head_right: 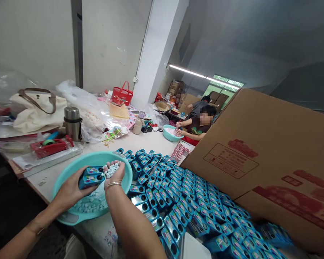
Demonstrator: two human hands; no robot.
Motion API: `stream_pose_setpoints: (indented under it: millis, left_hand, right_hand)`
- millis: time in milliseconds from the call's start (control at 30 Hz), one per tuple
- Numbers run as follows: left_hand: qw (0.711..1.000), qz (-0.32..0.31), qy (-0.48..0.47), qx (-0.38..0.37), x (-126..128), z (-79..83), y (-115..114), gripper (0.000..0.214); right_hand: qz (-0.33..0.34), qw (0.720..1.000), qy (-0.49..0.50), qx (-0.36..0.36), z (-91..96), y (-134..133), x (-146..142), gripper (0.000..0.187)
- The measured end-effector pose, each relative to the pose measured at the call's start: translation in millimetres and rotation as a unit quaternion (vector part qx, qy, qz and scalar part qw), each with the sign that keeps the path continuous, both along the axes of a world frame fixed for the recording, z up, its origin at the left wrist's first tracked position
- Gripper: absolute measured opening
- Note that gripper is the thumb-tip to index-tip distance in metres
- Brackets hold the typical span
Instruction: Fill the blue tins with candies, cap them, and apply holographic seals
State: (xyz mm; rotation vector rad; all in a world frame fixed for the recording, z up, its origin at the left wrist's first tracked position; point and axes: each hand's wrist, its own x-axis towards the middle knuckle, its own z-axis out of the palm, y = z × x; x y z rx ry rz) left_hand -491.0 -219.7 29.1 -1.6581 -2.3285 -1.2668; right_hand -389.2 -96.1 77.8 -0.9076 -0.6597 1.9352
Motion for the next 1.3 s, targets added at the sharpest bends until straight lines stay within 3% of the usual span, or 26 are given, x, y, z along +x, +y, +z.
stream_pose_setpoints:
  millis: [100, 233, 333, 533, 833, 900, 1133, 1300]
  left_hand:
    - [0.999, -0.004, 0.042, -0.015, 4.7, 0.7, 0.9, 0.078]
    - [0.995, -0.021, 0.092, -0.034, 4.2, 3.0, 2.2, 0.075]
    - [0.994, -0.016, 0.104, -0.029, 2.4, 6.2, 3.0, 0.072]
    - [0.995, -0.01, 0.092, -0.04, 1.6, 12.7, 3.9, 0.072]
    - [0.995, -0.002, 0.09, -0.053, -3.4, 18.8, 7.8, 0.073]
    - [0.995, -0.003, 0.083, -0.057, -4.7, 18.7, 9.0, 0.074]
    - [0.998, 0.016, 0.013, -0.059, -6.6, 17.3, 6.1, 0.076]
    - [0.999, 0.001, -0.021, -0.024, -9.4, 17.8, 4.2, 0.078]
  right_hand:
    - [-0.091, 0.99, 0.071, -0.075, -2.0, -4.9, -3.5, 0.01]
    - [-0.12, 0.991, 0.05, 0.028, -8.8, -8.3, -8.9, 0.007]
    - [-0.097, 0.989, 0.04, 0.102, -12.8, -10.5, -13.2, 0.008]
    - [-0.049, 0.982, -0.001, 0.183, -10.9, -14.4, -17.7, 0.014]
    - [-0.034, 0.988, -0.021, 0.15, -1.7, -5.9, -28.8, 0.022]
    - [-0.005, 0.989, -0.025, 0.149, 0.6, -4.9, -30.1, 0.025]
    - [0.101, 0.977, 0.001, 0.189, 10.2, -2.9, -24.9, 0.026]
    - [0.1, 0.972, -0.009, 0.213, 15.1, -2.5, -20.5, 0.028]
